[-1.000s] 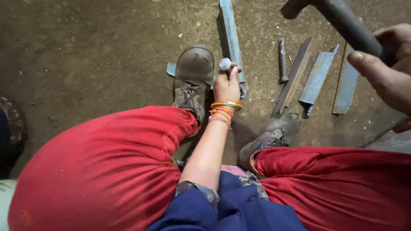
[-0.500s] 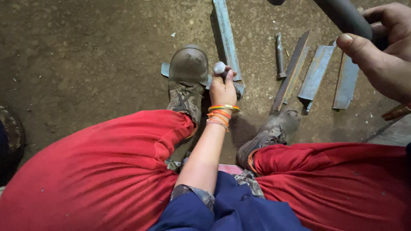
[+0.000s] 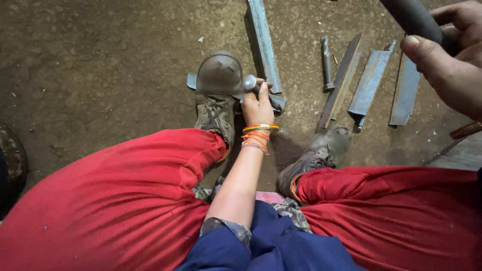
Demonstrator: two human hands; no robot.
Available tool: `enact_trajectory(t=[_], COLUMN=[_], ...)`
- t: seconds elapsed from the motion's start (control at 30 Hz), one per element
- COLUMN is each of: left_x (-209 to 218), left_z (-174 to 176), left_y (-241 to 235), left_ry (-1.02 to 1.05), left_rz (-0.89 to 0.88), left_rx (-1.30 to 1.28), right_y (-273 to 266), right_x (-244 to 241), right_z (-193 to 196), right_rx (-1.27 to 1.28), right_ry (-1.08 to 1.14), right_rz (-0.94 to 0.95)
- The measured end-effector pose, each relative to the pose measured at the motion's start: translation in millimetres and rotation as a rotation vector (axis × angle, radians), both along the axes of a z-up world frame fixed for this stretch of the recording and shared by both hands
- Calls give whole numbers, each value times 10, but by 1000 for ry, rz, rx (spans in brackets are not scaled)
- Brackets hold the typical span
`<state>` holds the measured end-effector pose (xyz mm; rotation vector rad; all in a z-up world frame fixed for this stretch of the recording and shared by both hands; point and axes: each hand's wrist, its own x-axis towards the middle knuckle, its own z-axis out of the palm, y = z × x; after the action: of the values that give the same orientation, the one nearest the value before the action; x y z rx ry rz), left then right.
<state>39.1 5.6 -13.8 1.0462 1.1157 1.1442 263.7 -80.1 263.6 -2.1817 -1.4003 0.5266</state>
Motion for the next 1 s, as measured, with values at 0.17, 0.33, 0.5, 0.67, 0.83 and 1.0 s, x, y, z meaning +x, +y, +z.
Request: enact_trajectory(t=[0.17, 0.33, 0.5, 0.67, 0.83, 1.0], left_x=[-5, 18, 15, -11, -66, -66], left_z=[69, -32, -138, -98, -73, 156], left_y=[90, 50, 87, 47, -8, 6], left_ry=[-7, -75, -183, -77, 71, 81], left_rz=[44, 74, 141, 160, 129, 15], left_rx=[16, -6, -99, -150, 72, -120], right_y=[-38, -55, -91, 7, 96, 227], right_x=[72, 150, 141, -4, -370, -811], right_z=[-39, -105, -130, -36, 195, 449], right_rx=[8, -10, 9, -21, -103, 58], right_ry=[-15, -131, -107, -105, -254, -440], right_rz=[45, 113, 99, 76, 71, 363])
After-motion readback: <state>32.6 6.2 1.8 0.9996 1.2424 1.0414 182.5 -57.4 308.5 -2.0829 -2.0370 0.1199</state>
